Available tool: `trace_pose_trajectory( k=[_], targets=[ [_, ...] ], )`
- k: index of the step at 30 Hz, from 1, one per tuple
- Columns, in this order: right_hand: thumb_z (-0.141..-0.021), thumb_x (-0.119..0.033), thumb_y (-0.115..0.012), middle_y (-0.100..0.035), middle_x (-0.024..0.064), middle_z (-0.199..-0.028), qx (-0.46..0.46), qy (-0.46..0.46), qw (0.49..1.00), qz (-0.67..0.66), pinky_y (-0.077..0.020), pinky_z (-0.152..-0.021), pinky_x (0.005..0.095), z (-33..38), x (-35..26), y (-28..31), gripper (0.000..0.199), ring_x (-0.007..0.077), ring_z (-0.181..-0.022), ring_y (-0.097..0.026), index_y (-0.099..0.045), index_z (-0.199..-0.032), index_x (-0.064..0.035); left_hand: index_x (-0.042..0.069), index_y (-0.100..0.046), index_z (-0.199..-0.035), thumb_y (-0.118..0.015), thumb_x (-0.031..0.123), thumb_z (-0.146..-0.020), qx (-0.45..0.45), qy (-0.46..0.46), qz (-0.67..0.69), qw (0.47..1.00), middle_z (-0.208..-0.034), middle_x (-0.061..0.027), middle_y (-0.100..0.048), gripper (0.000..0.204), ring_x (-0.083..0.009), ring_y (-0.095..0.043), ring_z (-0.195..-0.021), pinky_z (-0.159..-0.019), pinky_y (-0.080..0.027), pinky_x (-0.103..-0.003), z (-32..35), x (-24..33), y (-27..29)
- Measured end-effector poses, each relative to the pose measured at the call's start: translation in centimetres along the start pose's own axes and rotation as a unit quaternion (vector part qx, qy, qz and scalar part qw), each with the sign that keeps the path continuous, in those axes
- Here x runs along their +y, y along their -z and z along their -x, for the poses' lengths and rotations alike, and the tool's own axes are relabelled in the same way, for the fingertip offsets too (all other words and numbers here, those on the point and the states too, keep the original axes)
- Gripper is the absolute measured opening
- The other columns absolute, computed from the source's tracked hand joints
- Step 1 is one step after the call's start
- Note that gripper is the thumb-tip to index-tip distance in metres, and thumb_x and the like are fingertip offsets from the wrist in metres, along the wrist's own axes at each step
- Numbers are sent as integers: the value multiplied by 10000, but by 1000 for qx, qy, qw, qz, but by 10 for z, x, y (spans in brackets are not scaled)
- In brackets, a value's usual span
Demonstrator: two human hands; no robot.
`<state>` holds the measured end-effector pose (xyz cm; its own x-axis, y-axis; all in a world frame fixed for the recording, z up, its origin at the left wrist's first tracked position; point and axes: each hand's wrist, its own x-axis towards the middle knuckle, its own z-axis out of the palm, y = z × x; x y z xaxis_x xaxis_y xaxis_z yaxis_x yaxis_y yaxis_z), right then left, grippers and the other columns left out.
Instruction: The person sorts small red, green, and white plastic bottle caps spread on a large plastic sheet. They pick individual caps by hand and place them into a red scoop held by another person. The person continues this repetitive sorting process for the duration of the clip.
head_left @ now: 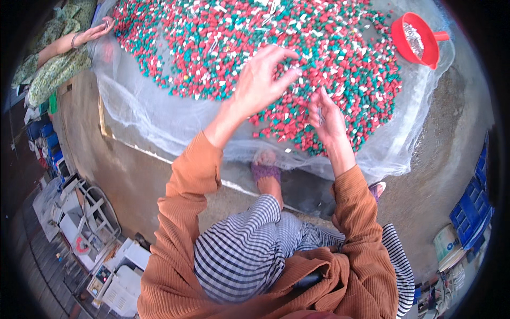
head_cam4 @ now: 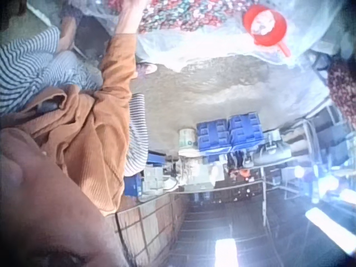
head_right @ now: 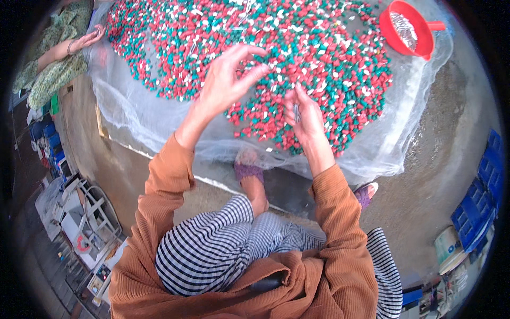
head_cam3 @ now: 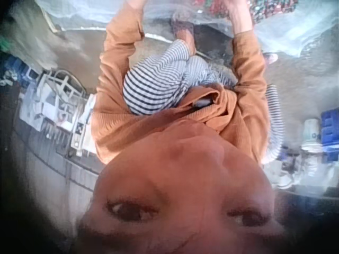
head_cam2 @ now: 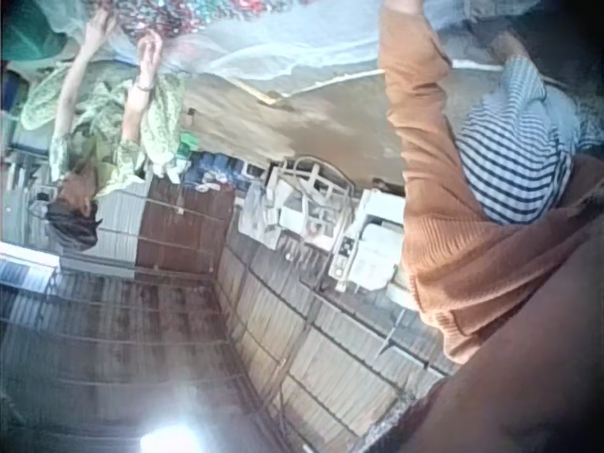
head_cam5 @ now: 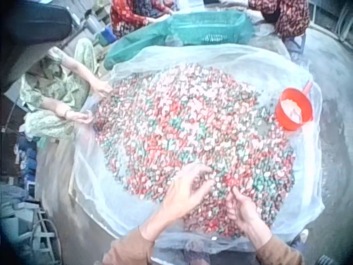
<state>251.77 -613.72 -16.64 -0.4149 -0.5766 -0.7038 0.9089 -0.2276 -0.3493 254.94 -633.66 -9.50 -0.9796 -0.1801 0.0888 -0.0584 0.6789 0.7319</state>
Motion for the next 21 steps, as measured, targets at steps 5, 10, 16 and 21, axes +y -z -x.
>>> trace_pose_trajectory(
  k=[5,10,16,21],
  targets=[
    [-1001,-325,-483,-307,-66,-528,52,18,998,-4,-179,-350,211,3,-31,22,311,37,-398,-228,-535,-814,-83,174,-626,-1149,-648,334,-846,124,-57,-208,969,-1253,-124,-534,342,-346,-446,-1198,-984,-390,-476,-96,-56,-26],
    [-1009,-298,-460,-278,-75,-519,65,42,997,-19,-158,-347,217,9,-36,32,299,38,-390,-206,-545,-806,-97,229,-539,-1275,-611,397,-845,127,31,-357,925,-1330,-121,-457,467,-372,-355,-1261,-970,-329,-621,-114,-66,-87],
    [-1012,-287,-452,-288,-74,-523,81,72,994,-1,-158,-349,211,9,-41,26,283,37,-391,-207,-543,-817,-104,225,-438,-1379,-540,438,-894,-15,-27,-197,980,-1463,-152,-298,539,-420,-253,-1339,-1004,-248,-678,-15,-28,-128],
    [-998,-306,-480,-286,-84,-523,80,110,989,60,-147,-367,216,7,-65,31,279,31,-396,-211,-554,-827,-100,258,-371,-1451,-541,451,-902,-166,-52,-112,978,-1583,-115,-98,606,-442,-67,-1431,-1047,-140,-729,71,16,-114]
  ],
)
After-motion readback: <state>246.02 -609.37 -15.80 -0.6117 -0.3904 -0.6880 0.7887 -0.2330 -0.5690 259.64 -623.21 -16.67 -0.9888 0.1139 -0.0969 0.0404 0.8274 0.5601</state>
